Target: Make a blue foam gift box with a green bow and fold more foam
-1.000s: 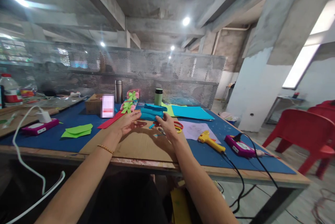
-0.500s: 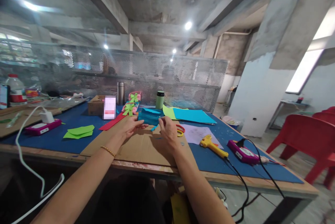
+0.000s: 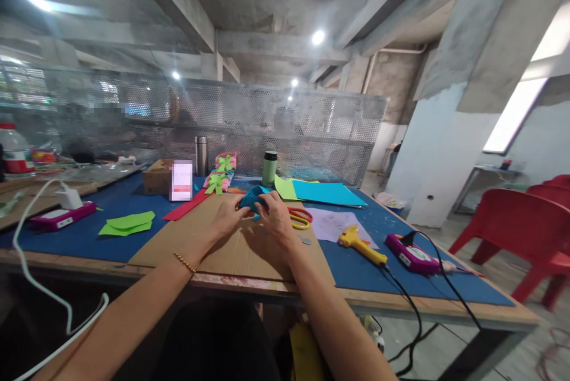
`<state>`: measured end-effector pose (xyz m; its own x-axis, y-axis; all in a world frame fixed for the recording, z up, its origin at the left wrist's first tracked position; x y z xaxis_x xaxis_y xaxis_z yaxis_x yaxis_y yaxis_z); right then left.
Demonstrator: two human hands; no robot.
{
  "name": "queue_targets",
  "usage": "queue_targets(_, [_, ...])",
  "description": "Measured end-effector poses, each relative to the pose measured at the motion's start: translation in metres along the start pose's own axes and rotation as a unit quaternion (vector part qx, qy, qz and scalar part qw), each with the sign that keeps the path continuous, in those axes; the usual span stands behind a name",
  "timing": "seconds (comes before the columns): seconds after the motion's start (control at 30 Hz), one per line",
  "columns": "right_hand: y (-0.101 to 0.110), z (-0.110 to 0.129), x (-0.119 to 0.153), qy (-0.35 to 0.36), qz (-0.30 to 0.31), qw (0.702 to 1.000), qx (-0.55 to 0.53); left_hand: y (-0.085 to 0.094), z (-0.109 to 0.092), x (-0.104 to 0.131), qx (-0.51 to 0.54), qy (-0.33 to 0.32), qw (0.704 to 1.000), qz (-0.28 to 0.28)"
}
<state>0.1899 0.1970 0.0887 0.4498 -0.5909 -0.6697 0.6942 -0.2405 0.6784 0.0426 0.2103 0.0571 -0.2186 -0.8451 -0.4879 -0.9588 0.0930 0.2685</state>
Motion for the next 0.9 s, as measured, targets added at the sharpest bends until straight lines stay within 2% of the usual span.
queue_targets(0.1, [0.003, 0.003, 0.000, -0.008, -0.006, 0.999, -0.032, 0.006, -0.004, 0.001, -0.056, -0.008, 0.998, -0.034])
queue_targets(0.2, [-0.003, -0.006, 0.001, -0.054, 0.021, 0.992, -0.112, 0.006, -0.008, 0.001, -0.066, -0.019, 0.997, -0.039])
queue_targets(0.3, [-0.015, -0.017, 0.002, -0.107, 0.060, 0.968, -0.219, 0.005, -0.011, 0.000, -0.046, -0.017, 0.998, -0.032])
queue_targets(0.4, [-0.019, -0.021, 0.001, -0.137, 0.060, 0.947, -0.283, 0.006, -0.011, 0.001, -0.030, -0.002, 0.999, -0.034])
queue_targets(0.7, [-0.025, -0.007, 0.001, -0.173, 0.102, 0.915, -0.350, -0.004, -0.006, 0.001, 0.032, -0.039, 0.999, -0.008])
queue_targets(0.83, [-0.021, -0.007, 0.001, -0.173, 0.097, 0.917, -0.346, -0.002, -0.004, 0.000, 0.056, -0.010, 0.998, -0.011])
queue_targets(0.9, [-0.020, -0.008, 0.001, -0.177, 0.097, 0.916, -0.347, -0.003, 0.001, -0.002, 0.123, 0.018, 0.992, -0.004])
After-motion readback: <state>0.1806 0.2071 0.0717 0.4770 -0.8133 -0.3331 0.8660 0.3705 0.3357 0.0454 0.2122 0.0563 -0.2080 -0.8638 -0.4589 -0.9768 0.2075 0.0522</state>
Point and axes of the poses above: each hand's wrist, its own x-axis away from the middle knuckle, its own y-axis out of the back of the hand, z = x × y, the point moved 8 cm from there along -x, towards the middle knuckle, and after that the axes turned 11 degrees about z, right-handed, at the moved point
